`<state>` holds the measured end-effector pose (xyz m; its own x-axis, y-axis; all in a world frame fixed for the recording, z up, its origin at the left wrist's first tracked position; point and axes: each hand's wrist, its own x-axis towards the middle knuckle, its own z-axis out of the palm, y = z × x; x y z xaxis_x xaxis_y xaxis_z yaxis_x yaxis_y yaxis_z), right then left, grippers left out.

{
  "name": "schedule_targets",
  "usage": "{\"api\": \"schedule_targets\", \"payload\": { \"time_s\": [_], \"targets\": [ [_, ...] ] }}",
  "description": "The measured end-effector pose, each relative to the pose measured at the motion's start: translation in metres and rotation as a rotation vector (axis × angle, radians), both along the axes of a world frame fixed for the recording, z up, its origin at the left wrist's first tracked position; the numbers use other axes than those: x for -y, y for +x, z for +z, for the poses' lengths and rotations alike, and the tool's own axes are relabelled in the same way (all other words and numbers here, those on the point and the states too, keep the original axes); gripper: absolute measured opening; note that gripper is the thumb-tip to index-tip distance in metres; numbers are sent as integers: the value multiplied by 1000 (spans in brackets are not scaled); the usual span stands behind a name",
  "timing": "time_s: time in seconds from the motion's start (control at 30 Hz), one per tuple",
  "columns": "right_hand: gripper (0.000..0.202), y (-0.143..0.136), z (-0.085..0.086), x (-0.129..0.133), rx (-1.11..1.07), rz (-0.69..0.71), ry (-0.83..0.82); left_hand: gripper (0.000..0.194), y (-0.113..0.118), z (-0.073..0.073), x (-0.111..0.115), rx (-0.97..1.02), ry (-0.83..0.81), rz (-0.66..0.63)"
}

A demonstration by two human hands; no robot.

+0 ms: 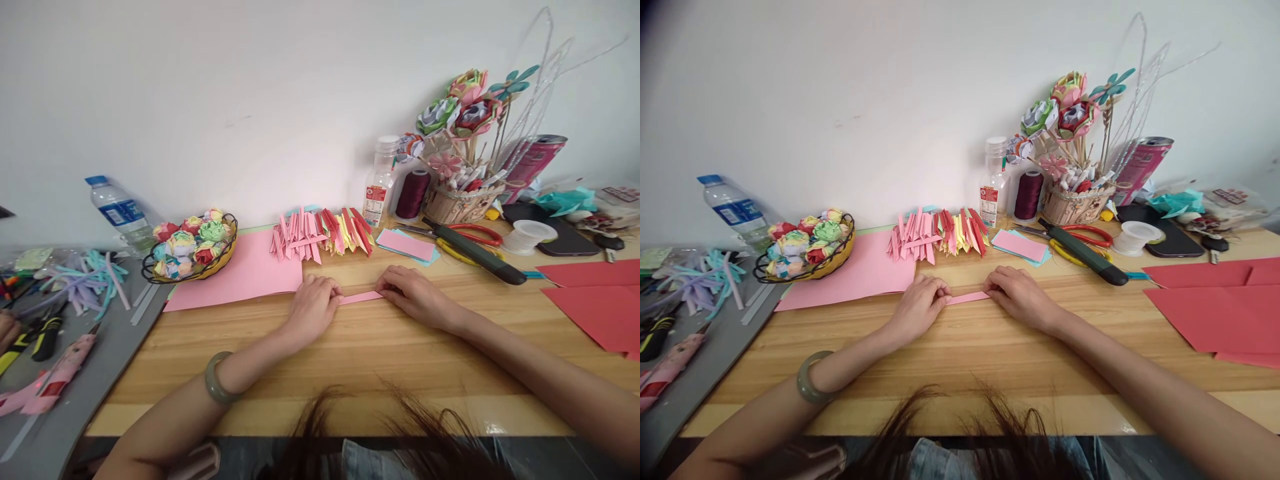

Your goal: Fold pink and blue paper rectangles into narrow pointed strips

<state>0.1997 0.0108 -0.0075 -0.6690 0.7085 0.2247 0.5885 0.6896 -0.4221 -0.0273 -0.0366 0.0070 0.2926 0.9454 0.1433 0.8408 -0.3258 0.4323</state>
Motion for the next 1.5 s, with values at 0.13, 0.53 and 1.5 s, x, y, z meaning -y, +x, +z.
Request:
{"api": "schedule_targets", "payload": {
  "time_s": [0.13,0.53,1.5],
  "targets": [
    [19,-3,2,1,-45,-21,-6,8,0,-1,0,-66,62,-65],
    [10,-23,7,16,-27,-24,70,19,1,-1,1,-37,84,-118],
    [29,-25,22,30,-160,149,-139,22,7,7,7,514,-203,-118]
  ]
}}
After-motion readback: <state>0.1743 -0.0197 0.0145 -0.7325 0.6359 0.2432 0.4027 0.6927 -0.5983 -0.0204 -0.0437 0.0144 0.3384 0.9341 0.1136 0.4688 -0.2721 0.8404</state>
